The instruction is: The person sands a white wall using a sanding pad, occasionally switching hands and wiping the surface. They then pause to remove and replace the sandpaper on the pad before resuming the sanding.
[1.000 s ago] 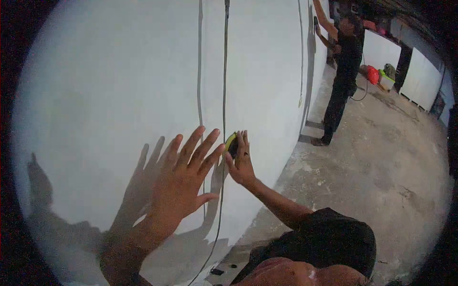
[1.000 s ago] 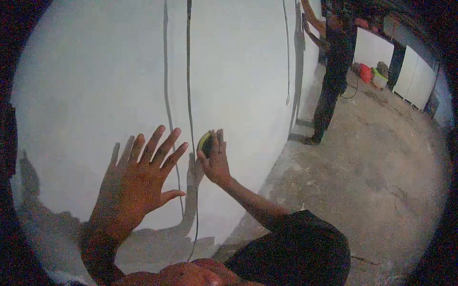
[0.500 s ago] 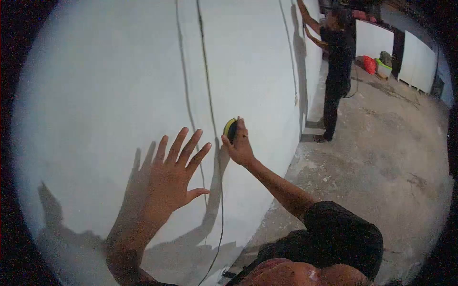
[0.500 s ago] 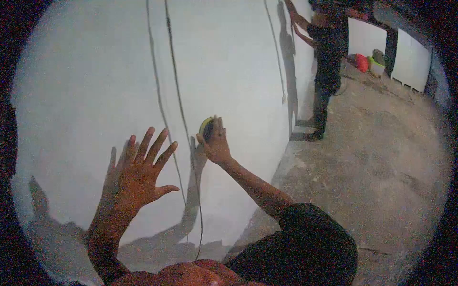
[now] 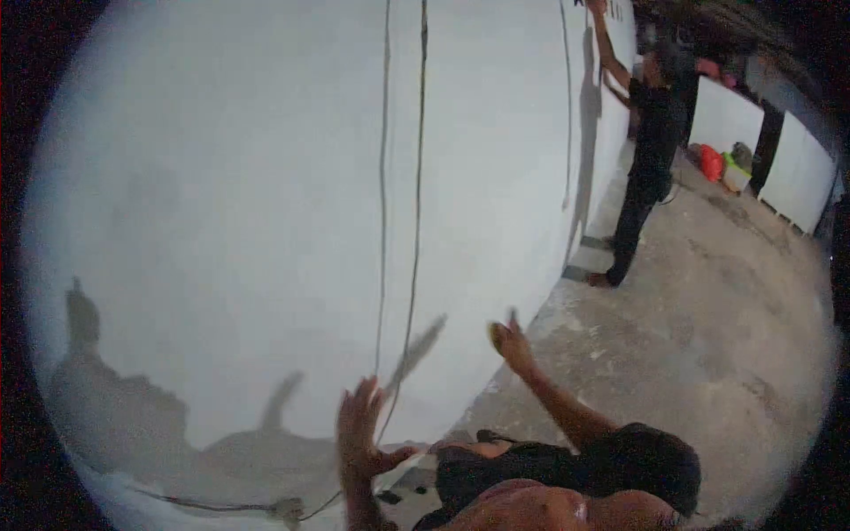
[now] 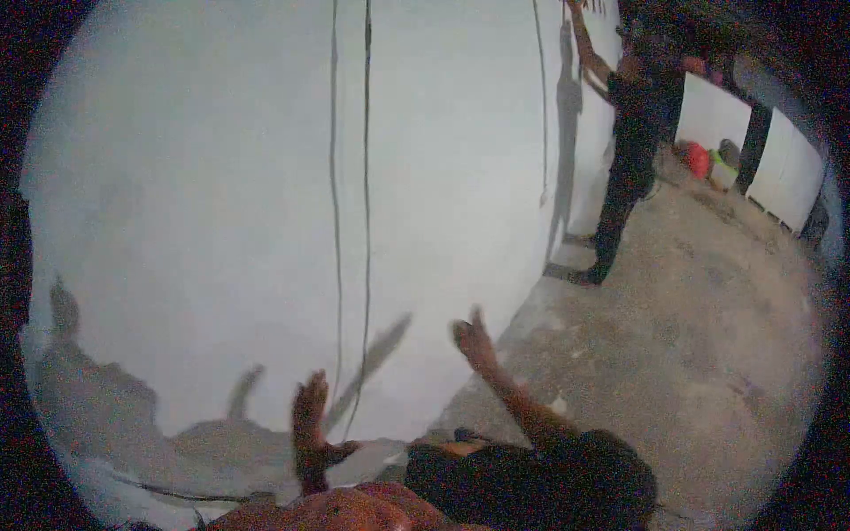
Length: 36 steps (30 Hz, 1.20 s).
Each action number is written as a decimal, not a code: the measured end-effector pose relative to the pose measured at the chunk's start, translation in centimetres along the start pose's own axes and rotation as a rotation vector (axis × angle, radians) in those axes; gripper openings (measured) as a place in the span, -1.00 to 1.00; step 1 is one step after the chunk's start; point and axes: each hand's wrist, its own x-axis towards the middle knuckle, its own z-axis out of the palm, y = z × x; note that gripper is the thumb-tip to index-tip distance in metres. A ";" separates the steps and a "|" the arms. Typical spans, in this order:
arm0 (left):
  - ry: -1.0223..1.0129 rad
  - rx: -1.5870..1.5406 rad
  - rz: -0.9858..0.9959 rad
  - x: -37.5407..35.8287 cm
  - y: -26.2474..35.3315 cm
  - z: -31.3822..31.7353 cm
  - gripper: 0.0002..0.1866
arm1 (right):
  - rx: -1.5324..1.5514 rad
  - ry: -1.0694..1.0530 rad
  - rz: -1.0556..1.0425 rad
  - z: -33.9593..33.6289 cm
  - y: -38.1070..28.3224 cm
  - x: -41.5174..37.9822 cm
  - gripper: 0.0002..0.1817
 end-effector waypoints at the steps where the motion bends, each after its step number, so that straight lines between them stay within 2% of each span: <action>1: 0.037 -0.117 -0.135 -3.1 -1.3 2.7 -0.03 | 0.019 -0.003 0.012 -3.2 6.9 -4.8 -0.36; 2: 0.088 -0.245 -0.268 -5.9 -1.5 5.5 -0.10 | 0.255 0.044 0.105 -4.8 12.6 -9.0 -0.38; 3: 0.018 -0.386 -0.484 -8.0 -0.5 6.6 -0.16 | 0.484 0.093 0.195 -2.8 15.9 -11.1 -0.39; 4: -0.055 -0.533 -0.699 -9.6 0.1 7.9 -0.21 | 0.474 0.093 0.196 -7.1 11.8 -13.5 -0.39; 5: -0.052 -0.544 -0.701 -11.2 -0.1 9.6 -0.21 | 0.173 -0.040 0.447 -7.2 5.1 -13.8 -0.34; 6: -0.066 -0.441 -0.649 -13.3 0.0 11.0 -0.25 | -0.132 -0.180 0.707 -6.2 -5.1 -11.2 -0.29; 7: -0.083 -0.338 -0.597 -14.8 -0.1 12.0 -0.28 | -0.139 -0.193 0.726 -5.2 -6.3 -10.3 -0.29; 9: -0.055 -0.408 -0.649 -17.1 -1.2 13.9 -0.29 | -0.386 -0.387 0.599 -3.1 -8.1 -9.2 -0.21; 11: -0.026 -0.472 -0.685 -17.9 -2.9 15.2 -0.29 | -0.118 -0.347 0.345 0.7 -9.6 -8.1 -0.13; 13: 0.063 -0.356 -0.465 -15.0 -5.0 13.5 -0.23 | -0.139 -0.387 0.236 4.3 -14.0 -5.7 -0.14; 14: 0.051 -0.355 -0.450 -13.5 -5.5 12.2 -0.23 | -0.070 -0.433 0.215 5.8 -16.6 -5.1 -0.17; 16: 0.074 -0.515 -0.490 -10.7 -4.9 10.0 -0.06 | -0.017 -0.480 0.198 6.9 -22.9 -4.8 -0.19; 17: 0.068 -0.532 -0.484 -9.5 -4.5 9.2 -0.06 | 0.058 -0.539 0.109 6.8 -26.2 -5.0 -0.21; 18: 0.091 -0.648 -0.470 -8.8 -4.5 8.3 0.05 | 0.135 -0.594 0.024 6.9 -28.7 -5.7 -0.23; 19: 0.113 -0.765 -0.458 -8.1 -4.6 7.9 0.16 | 0.123 -0.583 0.038 7.1 -30.1 -6.1 -0.23; 20: 0.102 -0.778 -0.454 -8.1 -4.7 8.1 0.16 | 0.212 -0.600 -0.004 7.3 -31.4 -6.7 -0.24; 23: 0.129 -1.009 -0.294 -8.4 -5.9 9.7 0.35 | 0.312 -0.599 -0.041 8.0 -33.7 -8.8 -0.23; 26: 0.071 -0.910 -0.204 -8.2 -6.3 10.0 0.35 | 0.298 -0.545 -0.092 8.5 -33.7 -10.1 -0.23; 27: 0.050 -0.775 -0.161 -8.4 -6.1 9.7 0.32 | 0.309 -0.575 -0.011 8.2 -34.4 -10.9 -0.19; 28: 0.042 -0.777 -0.152 -8.7 -5.5 9.4 0.32 | 0.321 -0.608 0.069 8.1 -34.9 -11.5 -0.14; 30: 0.026 -0.952 -0.231 -9.1 -4.5 8.9 0.26 | 0.271 -0.573 0.032 8.3 -34.8 -12.3 -0.16; 32: 0.016 -0.832 -0.164 -10.1 -6.1 10.2 0.19 | 0.224 -0.550 -0.003 8.9 -34.7 -12.8 -0.17; 34: 0.008 -0.911 -0.300 -8.2 -6.7 10.8 0.10 | 0.286 -0.561 0.032 9.5 -33.1 -10.7 -0.19; 35: 0.019 -0.910 -0.306 -8.6 -7.2 10.9 0.10 | 0.285 -0.573 0.030 10.0 -32.9 -10.7 -0.19; 36: 0.021 -0.740 -0.248 -9.1 -7.9 10.9 0.07 | 0.236 -0.599 -0.032 10.4 -32.9 -10.6 -0.24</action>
